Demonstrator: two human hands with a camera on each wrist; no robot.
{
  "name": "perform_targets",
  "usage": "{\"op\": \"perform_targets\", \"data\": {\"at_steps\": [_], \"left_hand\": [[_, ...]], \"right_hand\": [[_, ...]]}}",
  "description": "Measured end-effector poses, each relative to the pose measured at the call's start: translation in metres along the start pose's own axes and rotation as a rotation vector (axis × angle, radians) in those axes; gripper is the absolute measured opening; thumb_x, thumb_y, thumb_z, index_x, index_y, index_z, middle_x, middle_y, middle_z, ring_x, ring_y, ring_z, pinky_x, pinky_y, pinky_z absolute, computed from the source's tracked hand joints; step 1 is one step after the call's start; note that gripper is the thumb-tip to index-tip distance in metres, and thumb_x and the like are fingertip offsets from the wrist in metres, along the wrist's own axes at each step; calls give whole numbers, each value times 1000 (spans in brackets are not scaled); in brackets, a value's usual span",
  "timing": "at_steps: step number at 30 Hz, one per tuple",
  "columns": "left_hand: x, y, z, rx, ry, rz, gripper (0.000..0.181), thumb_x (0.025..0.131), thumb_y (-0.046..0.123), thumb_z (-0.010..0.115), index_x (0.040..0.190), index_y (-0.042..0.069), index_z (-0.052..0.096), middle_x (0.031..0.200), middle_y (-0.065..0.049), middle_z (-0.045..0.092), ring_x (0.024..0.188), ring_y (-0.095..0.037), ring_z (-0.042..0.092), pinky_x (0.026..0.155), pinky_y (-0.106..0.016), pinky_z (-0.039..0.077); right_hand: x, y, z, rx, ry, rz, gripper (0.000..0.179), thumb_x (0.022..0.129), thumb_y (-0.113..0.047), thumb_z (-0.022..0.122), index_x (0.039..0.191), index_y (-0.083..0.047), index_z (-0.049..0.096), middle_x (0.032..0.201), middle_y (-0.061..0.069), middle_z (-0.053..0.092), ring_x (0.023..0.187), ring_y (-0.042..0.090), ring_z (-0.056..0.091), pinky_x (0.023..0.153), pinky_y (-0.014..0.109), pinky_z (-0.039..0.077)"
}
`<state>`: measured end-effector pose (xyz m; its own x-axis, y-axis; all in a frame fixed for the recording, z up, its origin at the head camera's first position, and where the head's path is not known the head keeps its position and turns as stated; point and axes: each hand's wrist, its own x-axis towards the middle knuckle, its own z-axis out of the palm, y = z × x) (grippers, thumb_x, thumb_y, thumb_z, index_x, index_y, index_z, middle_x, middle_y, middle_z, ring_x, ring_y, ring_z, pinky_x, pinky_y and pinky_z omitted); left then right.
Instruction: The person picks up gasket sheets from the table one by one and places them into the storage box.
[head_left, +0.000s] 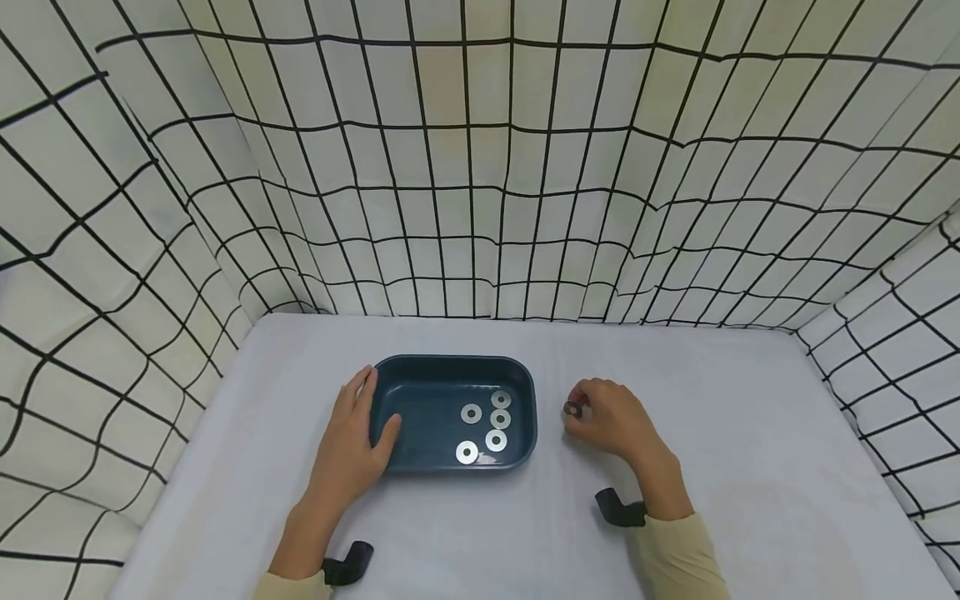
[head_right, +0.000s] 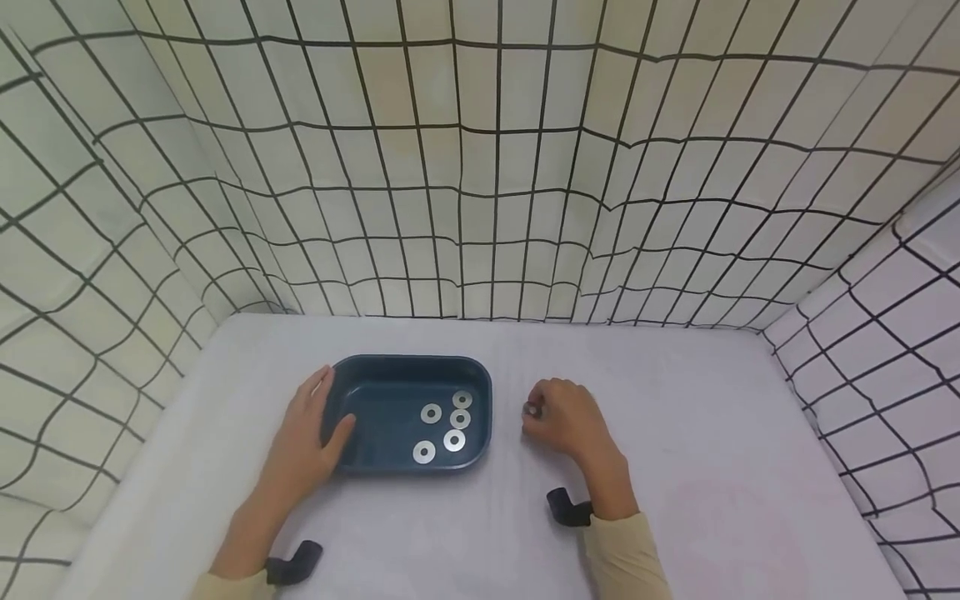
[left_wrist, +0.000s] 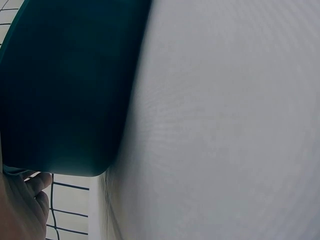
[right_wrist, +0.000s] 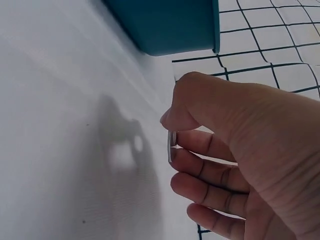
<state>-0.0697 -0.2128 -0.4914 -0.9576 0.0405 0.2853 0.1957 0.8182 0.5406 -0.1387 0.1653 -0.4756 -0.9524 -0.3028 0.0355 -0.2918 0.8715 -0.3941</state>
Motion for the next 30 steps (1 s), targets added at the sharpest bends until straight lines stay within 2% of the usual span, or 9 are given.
{"op": "perform_targets", "data": {"at_steps": [6,15,26,30], "left_hand": [[0,0,-1,-1,4,-2,74,104,24,62,164,-5,30,170,-23,31,158,-45,32,123,-67,34],[0,1,-2,-14,0,-5,74,105,25,62,164,-5,29,171,-22,30,158,-44,31,124,-66,33],[0,-3,1,-18,-1,-4,75,105,25,62,165,-3,27,172,-21,29,158,-43,31,123,-66,35],[1,-2,2,-29,-7,-8,75,105,24,62,165,-3,27,172,-21,28,158,-43,31,123,-66,35]], "right_hand": [[2,-12,-9,48,18,-17,18,86,-18,78,102,-10,76,94,5,74,89,20,66,84,42,59],[4,-28,-20,63,76,-100,19,87,-18,79,105,-12,75,97,3,74,98,27,70,87,42,60],[11,-51,-21,57,107,-202,21,87,-18,81,107,-13,75,98,1,74,96,21,67,84,36,60],[13,-60,-25,53,87,-209,25,86,-17,81,110,-12,74,102,1,75,99,20,67,89,36,61]]}}
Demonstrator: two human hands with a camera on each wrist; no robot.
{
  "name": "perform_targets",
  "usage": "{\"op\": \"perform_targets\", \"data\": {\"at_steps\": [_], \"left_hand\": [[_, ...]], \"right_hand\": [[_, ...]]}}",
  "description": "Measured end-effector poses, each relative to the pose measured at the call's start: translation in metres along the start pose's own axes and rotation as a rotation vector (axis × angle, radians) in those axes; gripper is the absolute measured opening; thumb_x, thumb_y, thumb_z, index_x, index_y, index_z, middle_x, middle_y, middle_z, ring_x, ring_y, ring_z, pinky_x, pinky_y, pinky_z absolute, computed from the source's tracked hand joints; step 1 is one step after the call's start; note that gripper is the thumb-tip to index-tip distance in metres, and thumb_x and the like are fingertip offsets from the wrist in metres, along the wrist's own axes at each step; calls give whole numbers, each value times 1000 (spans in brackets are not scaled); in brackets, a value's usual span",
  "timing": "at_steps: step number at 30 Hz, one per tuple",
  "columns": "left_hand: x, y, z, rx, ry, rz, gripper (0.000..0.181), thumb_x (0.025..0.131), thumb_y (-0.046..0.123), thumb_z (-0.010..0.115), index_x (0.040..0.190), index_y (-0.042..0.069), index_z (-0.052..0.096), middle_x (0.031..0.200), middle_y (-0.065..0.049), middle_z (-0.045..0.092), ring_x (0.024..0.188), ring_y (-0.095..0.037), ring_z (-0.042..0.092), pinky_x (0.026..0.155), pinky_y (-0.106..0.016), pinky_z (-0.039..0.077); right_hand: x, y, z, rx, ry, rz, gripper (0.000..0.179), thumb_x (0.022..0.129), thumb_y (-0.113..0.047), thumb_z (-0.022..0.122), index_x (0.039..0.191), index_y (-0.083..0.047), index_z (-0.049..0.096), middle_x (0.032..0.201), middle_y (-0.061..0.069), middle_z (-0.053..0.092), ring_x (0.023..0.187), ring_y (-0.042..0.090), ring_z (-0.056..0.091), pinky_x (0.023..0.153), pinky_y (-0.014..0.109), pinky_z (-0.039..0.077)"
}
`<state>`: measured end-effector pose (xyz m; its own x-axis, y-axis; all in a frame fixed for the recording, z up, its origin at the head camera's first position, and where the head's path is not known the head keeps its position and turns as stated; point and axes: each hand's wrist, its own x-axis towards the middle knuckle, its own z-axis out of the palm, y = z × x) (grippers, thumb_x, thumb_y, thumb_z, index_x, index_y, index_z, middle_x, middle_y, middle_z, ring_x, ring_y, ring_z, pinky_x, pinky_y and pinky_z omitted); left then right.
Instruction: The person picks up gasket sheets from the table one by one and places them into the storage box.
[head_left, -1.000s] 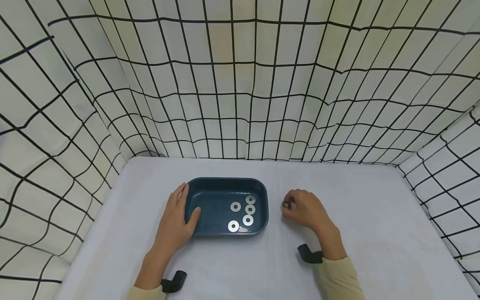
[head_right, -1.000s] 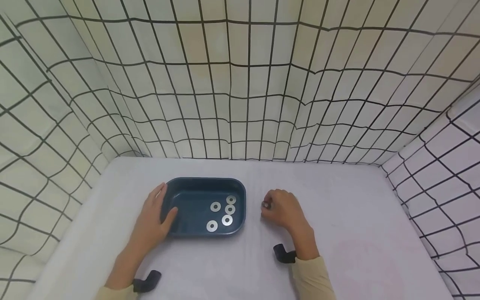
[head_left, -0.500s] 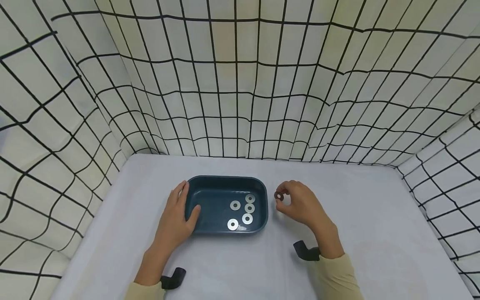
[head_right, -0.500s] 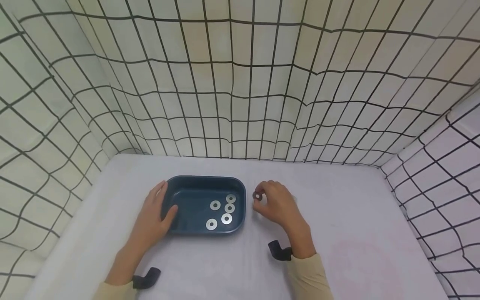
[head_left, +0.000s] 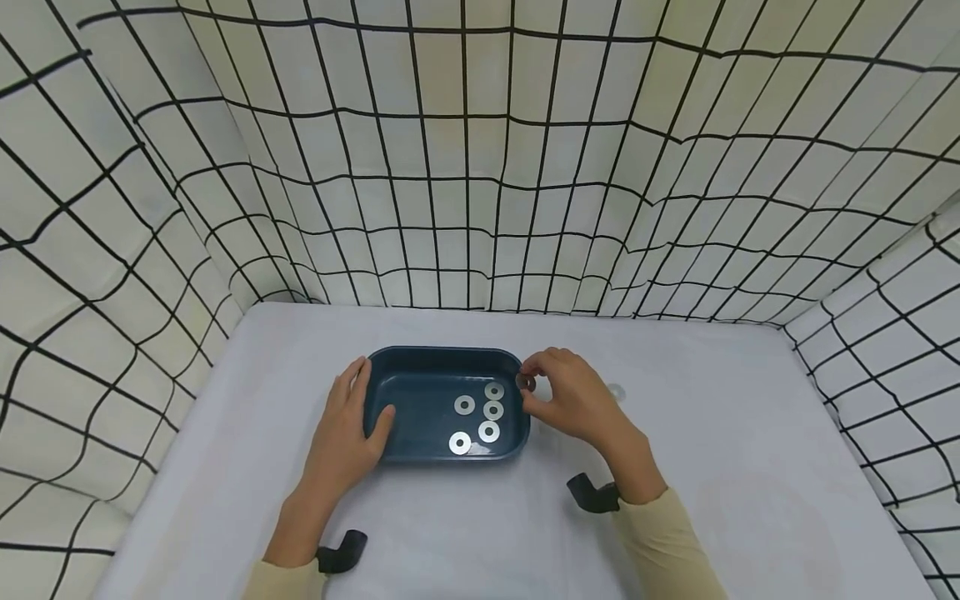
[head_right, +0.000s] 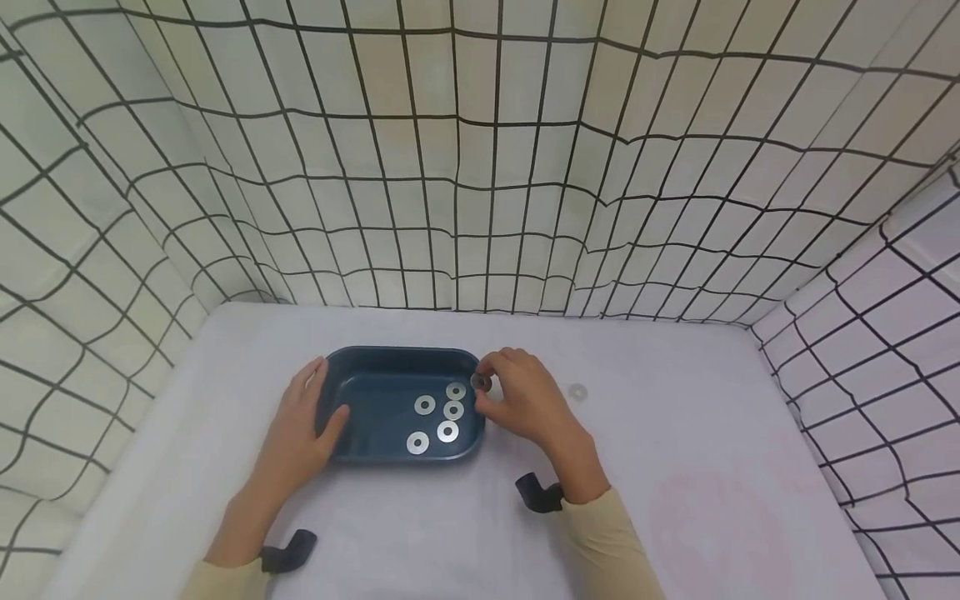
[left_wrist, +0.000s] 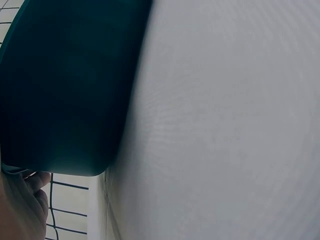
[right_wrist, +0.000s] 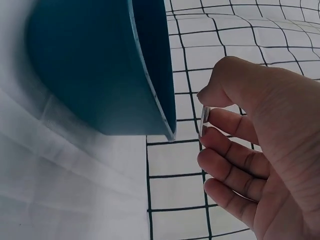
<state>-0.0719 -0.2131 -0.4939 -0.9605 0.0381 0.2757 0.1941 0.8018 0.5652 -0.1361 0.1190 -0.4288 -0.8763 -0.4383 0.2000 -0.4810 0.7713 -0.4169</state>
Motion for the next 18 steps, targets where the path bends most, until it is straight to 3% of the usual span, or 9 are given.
{"op": "perform_targets", "data": {"at_steps": [10,15,18], "left_hand": [[1,-1,-6,18,14,-25,76,104,25,62,165,-4,27,172,-23,28,159,-47,29,126,-67,31],[3,3,-5,-1,-11,-20,75,105,26,61,165,-5,27,172,-23,27,159,-51,26,129,-68,25],[2,4,-4,2,-19,-23,75,105,26,62,165,-5,27,172,-23,27,159,-51,26,126,-70,28]], "right_hand": [[27,-15,1,23,-106,-51,26,90,-19,79,114,-11,75,109,1,76,107,19,71,99,37,60],[30,-15,1,12,-123,-53,25,89,-19,80,113,-11,76,107,1,76,104,18,70,97,36,61],[30,-15,1,5,-123,-67,25,90,-20,79,113,-11,75,107,1,76,102,17,70,96,35,61]]}}
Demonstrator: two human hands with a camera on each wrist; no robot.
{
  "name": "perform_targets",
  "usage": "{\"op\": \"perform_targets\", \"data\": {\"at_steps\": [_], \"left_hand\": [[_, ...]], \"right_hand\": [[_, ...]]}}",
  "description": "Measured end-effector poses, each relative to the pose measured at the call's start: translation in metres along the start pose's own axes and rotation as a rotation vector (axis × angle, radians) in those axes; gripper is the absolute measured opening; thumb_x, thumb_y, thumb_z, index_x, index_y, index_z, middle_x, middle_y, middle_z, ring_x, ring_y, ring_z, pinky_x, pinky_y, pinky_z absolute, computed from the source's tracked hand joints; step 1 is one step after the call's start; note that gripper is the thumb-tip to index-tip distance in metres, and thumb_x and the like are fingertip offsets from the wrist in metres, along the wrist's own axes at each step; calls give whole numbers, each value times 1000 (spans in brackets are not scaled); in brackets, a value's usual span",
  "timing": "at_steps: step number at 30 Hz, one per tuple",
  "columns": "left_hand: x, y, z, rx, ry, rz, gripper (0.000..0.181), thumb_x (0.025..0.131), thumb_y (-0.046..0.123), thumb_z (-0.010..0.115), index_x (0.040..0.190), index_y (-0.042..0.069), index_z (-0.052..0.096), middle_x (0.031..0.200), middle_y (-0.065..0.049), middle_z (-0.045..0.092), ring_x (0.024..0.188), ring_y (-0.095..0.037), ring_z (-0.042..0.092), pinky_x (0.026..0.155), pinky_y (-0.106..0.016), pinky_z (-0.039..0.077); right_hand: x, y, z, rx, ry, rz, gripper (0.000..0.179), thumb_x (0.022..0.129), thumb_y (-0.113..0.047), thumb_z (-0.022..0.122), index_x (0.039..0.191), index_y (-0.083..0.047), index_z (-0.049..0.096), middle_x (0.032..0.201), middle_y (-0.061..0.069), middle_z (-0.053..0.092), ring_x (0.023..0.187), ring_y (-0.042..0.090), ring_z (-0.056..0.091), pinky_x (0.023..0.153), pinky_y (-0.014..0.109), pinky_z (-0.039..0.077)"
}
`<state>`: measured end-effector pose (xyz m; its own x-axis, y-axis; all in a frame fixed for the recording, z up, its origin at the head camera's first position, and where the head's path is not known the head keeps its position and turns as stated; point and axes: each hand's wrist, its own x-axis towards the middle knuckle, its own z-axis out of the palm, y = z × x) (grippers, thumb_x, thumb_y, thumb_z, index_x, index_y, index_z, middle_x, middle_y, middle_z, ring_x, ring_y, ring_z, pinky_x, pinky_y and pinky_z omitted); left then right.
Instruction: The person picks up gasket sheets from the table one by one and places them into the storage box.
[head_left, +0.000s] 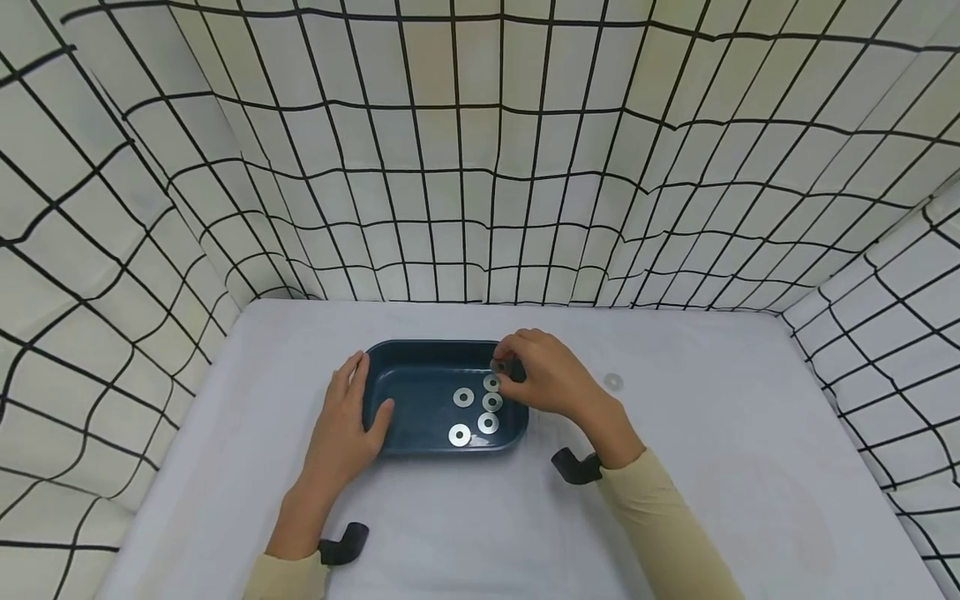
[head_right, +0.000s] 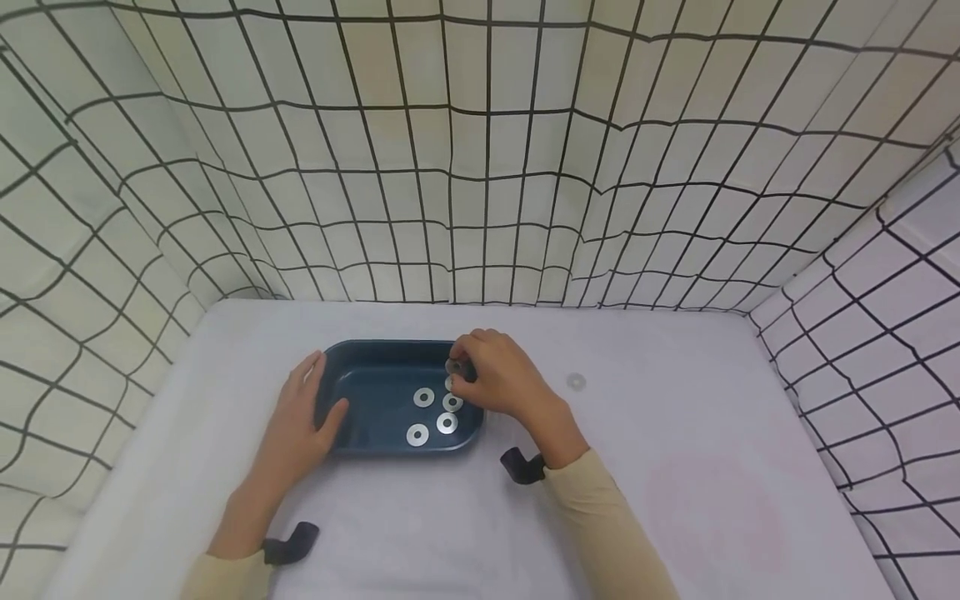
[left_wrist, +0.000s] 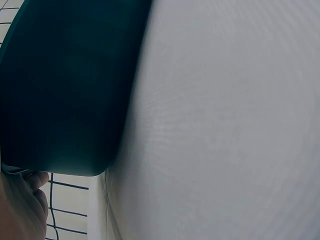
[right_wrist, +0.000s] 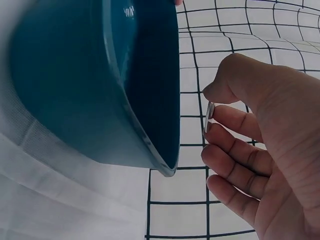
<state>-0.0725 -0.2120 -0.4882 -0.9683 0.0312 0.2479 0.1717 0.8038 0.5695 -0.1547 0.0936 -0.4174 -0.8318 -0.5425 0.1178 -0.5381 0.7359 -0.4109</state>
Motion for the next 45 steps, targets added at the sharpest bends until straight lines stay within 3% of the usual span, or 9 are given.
{"op": "perform_targets", "data": {"at_steps": [13,24,36,45], "left_hand": [[-1,-2,1,3,1,11,76,105,25,62,165,-4,26,173,-22,27,160,-47,27,124,-68,31],[2,0,1,-4,-14,0,75,106,26,61,166,-3,26,174,-20,25,161,-43,27,127,-66,31],[0,-2,1,-8,-14,-15,76,104,25,62,165,-5,27,173,-21,26,161,-47,25,127,-67,28],[0,-3,1,-4,-27,-23,76,105,27,61,165,-4,26,174,-21,25,161,-48,24,128,-67,27]], "right_hand": [[14,-6,4,-40,-25,-66,22,91,-22,78,111,-11,75,106,0,76,100,17,68,93,35,60],[30,-13,4,-85,-69,-119,20,89,-19,76,109,-13,76,96,-2,71,87,13,58,81,32,54],[36,-20,6,-137,-98,-166,23,90,-21,76,111,-13,76,99,-1,72,89,15,61,90,36,56],[35,-24,3,-202,-95,-193,19,92,-22,76,109,-14,76,97,0,72,88,15,59,89,38,55]]}}
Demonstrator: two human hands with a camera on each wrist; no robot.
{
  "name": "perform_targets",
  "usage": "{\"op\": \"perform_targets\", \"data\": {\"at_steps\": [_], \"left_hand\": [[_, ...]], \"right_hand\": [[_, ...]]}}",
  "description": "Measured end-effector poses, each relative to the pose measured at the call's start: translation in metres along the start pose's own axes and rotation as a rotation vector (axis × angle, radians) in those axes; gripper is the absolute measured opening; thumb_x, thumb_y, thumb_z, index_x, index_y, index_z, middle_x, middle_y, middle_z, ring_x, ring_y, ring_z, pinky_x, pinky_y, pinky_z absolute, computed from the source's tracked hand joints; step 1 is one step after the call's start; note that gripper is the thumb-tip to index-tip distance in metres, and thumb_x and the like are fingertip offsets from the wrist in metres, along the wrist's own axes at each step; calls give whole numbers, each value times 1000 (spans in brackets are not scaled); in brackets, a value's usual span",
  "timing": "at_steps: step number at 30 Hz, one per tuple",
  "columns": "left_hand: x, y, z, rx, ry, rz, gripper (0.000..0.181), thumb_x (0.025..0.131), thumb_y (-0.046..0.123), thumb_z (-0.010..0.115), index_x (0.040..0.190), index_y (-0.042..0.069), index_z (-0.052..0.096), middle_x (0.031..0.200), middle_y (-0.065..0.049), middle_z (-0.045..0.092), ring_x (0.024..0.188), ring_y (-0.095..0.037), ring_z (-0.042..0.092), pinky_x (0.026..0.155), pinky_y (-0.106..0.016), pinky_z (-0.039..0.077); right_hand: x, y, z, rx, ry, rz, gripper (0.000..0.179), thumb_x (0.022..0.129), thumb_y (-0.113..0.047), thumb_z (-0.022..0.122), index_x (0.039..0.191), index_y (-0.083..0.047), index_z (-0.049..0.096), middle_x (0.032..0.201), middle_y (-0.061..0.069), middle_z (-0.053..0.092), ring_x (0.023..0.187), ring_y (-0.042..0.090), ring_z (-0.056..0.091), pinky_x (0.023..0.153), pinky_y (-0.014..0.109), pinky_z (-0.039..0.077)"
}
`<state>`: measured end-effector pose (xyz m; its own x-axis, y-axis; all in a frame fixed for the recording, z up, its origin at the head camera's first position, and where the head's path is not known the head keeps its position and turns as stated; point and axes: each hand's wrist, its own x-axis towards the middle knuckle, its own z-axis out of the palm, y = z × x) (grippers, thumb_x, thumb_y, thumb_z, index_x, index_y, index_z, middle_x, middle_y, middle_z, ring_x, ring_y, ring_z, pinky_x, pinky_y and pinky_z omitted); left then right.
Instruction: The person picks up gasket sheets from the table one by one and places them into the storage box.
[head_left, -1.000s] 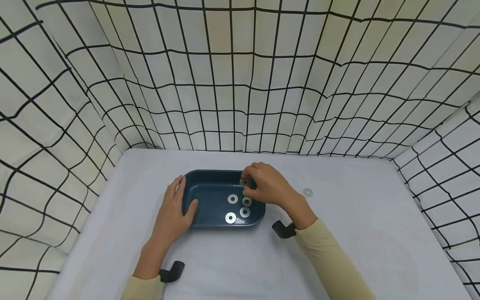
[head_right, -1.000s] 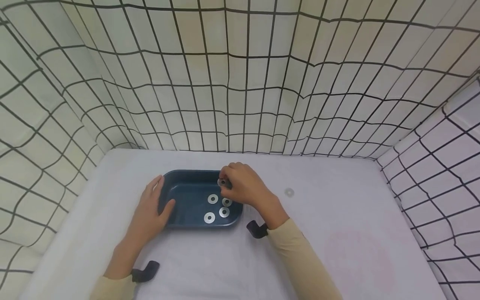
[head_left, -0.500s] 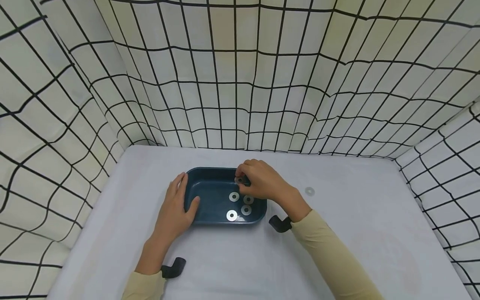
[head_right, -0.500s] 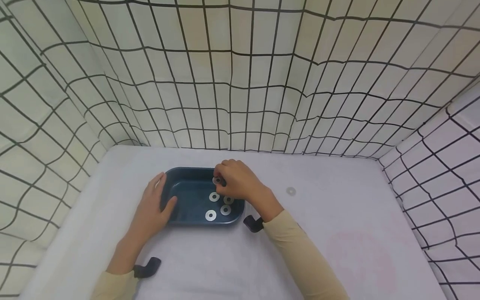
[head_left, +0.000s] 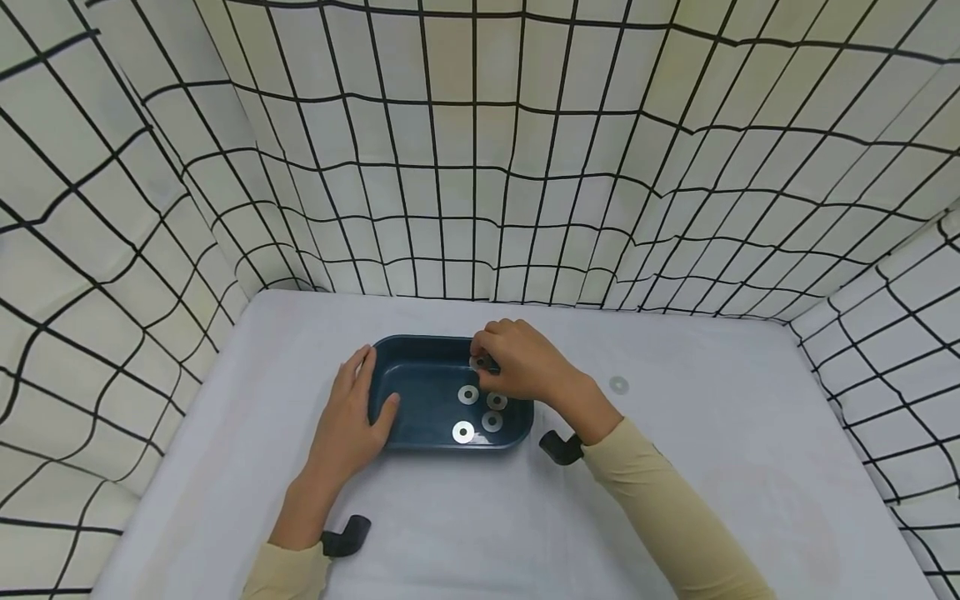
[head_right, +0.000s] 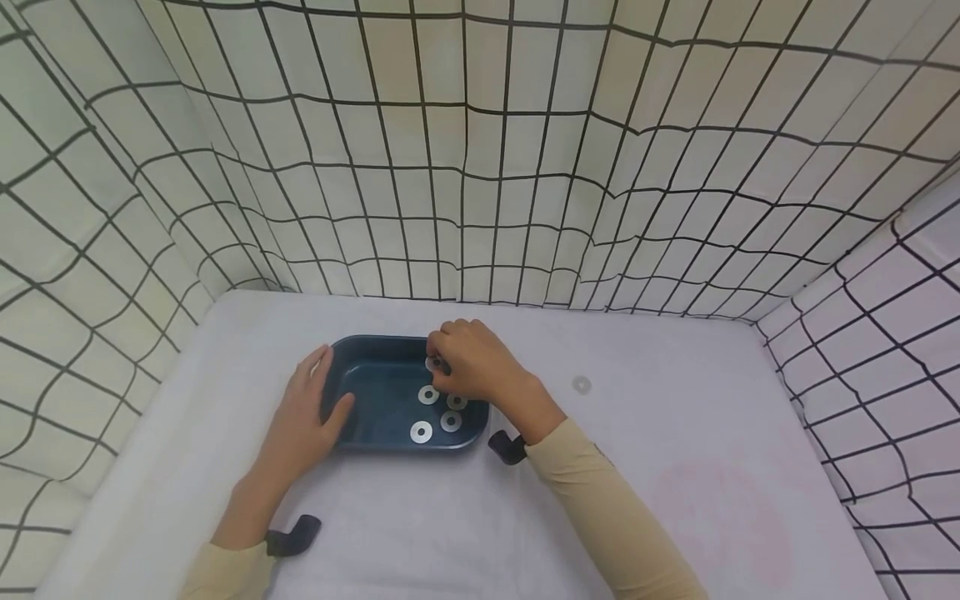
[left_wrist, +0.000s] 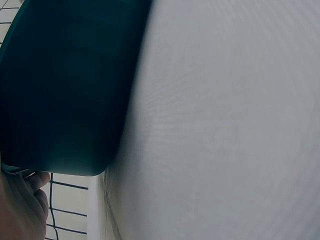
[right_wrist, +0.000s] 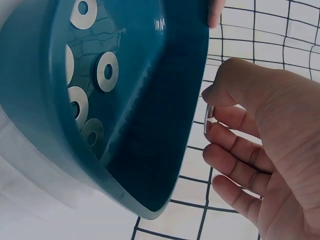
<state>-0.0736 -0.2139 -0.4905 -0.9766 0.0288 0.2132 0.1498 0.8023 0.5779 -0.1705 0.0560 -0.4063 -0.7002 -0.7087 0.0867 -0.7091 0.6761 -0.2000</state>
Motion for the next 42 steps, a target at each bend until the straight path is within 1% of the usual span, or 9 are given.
{"op": "perform_targets", "data": {"at_steps": [3,7,9,15,19,24,30,37,42], "left_hand": [[0,1,-1,-1,5,2,76,104,26,62,165,-5,27,173,-22,26,161,-49,24,128,-67,27],[0,1,-1,-5,13,9,76,104,25,63,164,-6,28,173,-22,27,160,-51,25,128,-68,27],[0,1,-1,-4,15,12,76,104,25,63,164,-6,28,173,-22,27,160,-50,25,128,-68,27],[-1,1,-1,0,20,15,76,104,25,63,164,-5,28,173,-22,27,161,-45,26,127,-67,30],[-1,1,0,-2,23,18,76,104,25,63,164,-5,28,173,-22,28,160,-43,28,127,-65,31],[-1,1,1,3,23,14,76,104,25,63,165,-4,27,173,-21,27,161,-44,27,127,-66,31],[-1,1,0,2,26,20,76,104,25,63,165,-5,28,173,-22,27,160,-44,28,126,-66,31],[-1,2,-2,5,29,18,76,104,25,63,164,-5,28,172,-22,28,160,-44,28,126,-66,31],[-1,2,-1,5,27,19,76,104,24,63,164,-6,28,172,-22,28,160,-43,29,126,-65,31]], "right_hand": [[1,0,-1,10,-15,15,22,93,-22,76,113,-13,76,101,1,73,92,18,63,93,39,56],[0,1,-2,26,-40,63,32,96,-28,78,124,-14,74,117,4,74,109,22,68,103,42,57],[-2,2,-2,39,-40,81,36,96,-31,78,128,-14,72,123,4,73,114,24,68,105,43,57],[-14,11,-2,93,2,108,33,98,-28,76,127,-12,73,124,5,72,111,25,70,101,43,58],[-28,23,-2,128,38,161,30,98,-26,76,125,-12,74,123,6,73,110,25,71,98,44,60],[-48,40,-1,157,58,240,30,99,-23,74,125,-9,74,125,11,74,110,28,71,94,45,61],[-74,61,-1,182,82,301,31,98,-19,74,126,-6,73,125,14,73,113,32,70,96,48,60],[-107,91,2,254,127,389,28,102,-11,66,128,-3,70,129,16,70,118,35,69,96,54,58],[-123,106,6,270,124,437,29,103,-12,64,129,-1,70,131,18,69,120,38,68,96,55,57]]}}
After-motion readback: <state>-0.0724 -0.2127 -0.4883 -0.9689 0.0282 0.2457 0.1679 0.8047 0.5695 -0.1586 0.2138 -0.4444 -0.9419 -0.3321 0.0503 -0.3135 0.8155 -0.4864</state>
